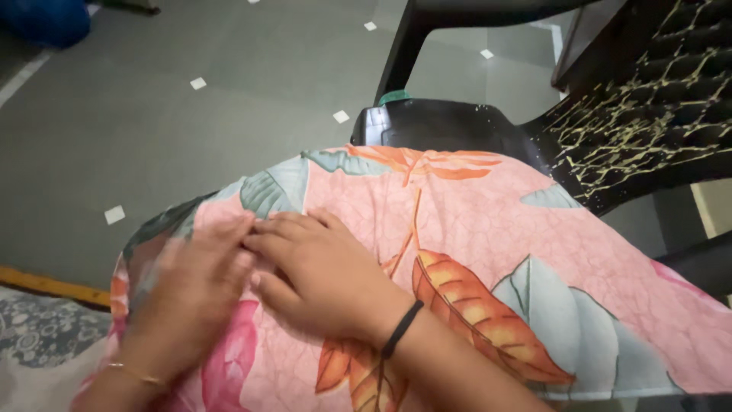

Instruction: The person wipes two pillows with their hands while they are placed on a chair and then on a bed.

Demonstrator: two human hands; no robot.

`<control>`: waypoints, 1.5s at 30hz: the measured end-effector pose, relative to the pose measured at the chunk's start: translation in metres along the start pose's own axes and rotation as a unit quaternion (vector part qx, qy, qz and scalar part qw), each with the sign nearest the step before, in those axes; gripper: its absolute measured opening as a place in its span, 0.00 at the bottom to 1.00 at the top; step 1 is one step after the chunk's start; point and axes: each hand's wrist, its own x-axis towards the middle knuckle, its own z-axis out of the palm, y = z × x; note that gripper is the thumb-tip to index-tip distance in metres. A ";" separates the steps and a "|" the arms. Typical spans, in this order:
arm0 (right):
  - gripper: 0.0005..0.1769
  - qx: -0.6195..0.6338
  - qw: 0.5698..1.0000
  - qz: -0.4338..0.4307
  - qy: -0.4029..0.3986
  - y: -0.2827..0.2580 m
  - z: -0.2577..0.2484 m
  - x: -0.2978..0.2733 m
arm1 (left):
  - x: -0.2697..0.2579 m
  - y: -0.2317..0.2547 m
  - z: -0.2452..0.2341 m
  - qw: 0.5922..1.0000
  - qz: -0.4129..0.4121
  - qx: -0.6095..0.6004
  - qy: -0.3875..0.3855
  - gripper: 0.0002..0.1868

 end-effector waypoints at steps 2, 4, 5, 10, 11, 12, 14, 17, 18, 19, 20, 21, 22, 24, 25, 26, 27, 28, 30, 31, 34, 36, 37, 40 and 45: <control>0.27 -0.009 1.000 0.002 0.011 0.002 0.000 0.000 | 0.015 0.001 0.003 0.996 -0.016 -0.041 -0.071 0.30; 0.28 -0.006 1.000 0.007 0.022 0.001 0.002 -0.001 | 0.026 -0.009 0.008 0.990 -0.023 -0.061 -0.126 0.34; 0.29 -0.004 0.999 0.008 0.032 0.002 0.003 0.000 | 0.033 -0.017 0.011 0.988 -0.017 -0.060 -0.142 0.34; 0.28 -0.007 0.999 0.000 0.036 0.005 0.001 0.000 | 0.062 -0.073 0.038 0.973 -0.024 -0.146 -0.178 0.39; 0.26 -0.015 0.999 -0.009 0.032 0.005 0.002 0.000 | 0.064 -0.084 0.044 0.963 -0.061 -0.188 -0.181 0.39; 0.23 -0.024 0.999 -0.019 0.027 0.005 0.002 -0.001 | 0.065 -0.094 0.050 0.951 -0.097 -0.231 -0.183 0.39; 0.23 -0.028 0.999 -0.019 0.030 0.005 0.003 -0.001 | 0.066 -0.109 0.063 0.916 -0.182 -0.305 -0.184 0.39; 0.24 -0.021 0.999 -0.013 0.028 0.005 0.003 -0.001 | 0.063 -0.136 0.076 0.902 -0.307 -0.267 -0.144 0.34; 0.24 -0.015 1.000 -0.010 0.025 0.005 0.002 -0.002 | 0.060 -0.144 0.079 0.901 -0.348 -0.228 -0.125 0.32; 0.24 -0.013 0.999 -0.011 0.027 0.004 0.002 -0.001 | 0.057 -0.152 0.081 0.926 -0.321 -0.176 -0.088 0.29; 0.25 -0.012 0.999 -0.013 0.029 0.004 0.002 -0.001 | 0.054 -0.157 0.082 0.947 -0.292 -0.123 -0.051 0.26; 0.25 -0.011 0.999 -0.015 0.032 0.004 0.002 -0.001 | 0.053 -0.158 0.081 0.963 -0.261 -0.069 -0.012 0.23; 0.25 -0.011 0.999 -0.015 0.032 0.004 0.002 -0.001 | 0.053 -0.153 0.077 0.966 -0.254 -0.057 0.008 0.20; 0.24 -0.011 0.999 -0.011 0.033 0.004 0.001 -0.002 | 0.057 -0.129 0.061 0.971 -0.234 -0.033 0.046 0.16; 0.24 -0.006 0.999 -0.016 0.040 0.004 0.001 -0.002 | 0.059 -0.111 0.050 0.979 -0.178 -0.076 0.056 0.15; 0.24 -0.001 0.999 -0.020 0.046 0.004 0.001 -0.002 | 0.061 -0.091 0.040 0.983 -0.121 -0.118 0.066 0.15; 0.24 0.005 0.998 -0.024 0.052 0.004 0.001 -0.003 | 0.065 -0.070 0.032 0.970 -0.153 -0.187 0.008 0.16; 0.23 0.005 0.999 -0.015 0.042 0.004 0.000 -0.004 | 0.070 -0.050 0.026 0.948 -0.184 -0.254 -0.050 0.17; 0.21 0.007 1.000 0.000 0.020 0.004 0.000 -0.003 | 0.076 -0.013 0.023 0.974 0.083 -0.209 -0.042 0.18; 0.20 0.001 1.000 -0.006 0.029 0.004 0.000 -0.003 | 0.081 -0.001 0.021 0.968 0.089 -0.217 -0.091 0.20; 0.20 -0.010 1.000 0.000 0.030 0.004 -0.001 -0.003 | 0.094 0.010 0.020 0.943 0.098 -0.246 -0.200 0.26; 0.22 -0.008 0.999 0.035 -0.004 0.004 0.001 -0.003 | 0.102 0.002 0.026 0.931 0.093 -0.275 -0.223 0.29; 0.23 -0.006 1.000 0.018 0.016 0.004 0.001 -0.003 | 0.106 -0.005 0.029 0.935 0.076 -0.266 -0.222 0.30; 0.24 -0.003 0.999 -0.013 0.052 0.005 0.003 -0.006 | 0.111 -0.029 0.039 0.941 -0.032 -0.249 -0.226 0.33; 0.20 0.000 0.999 -0.003 0.054 0.004 0.003 -0.007 | 0.108 -0.066 0.053 0.908 -0.286 -0.226 -0.207 0.37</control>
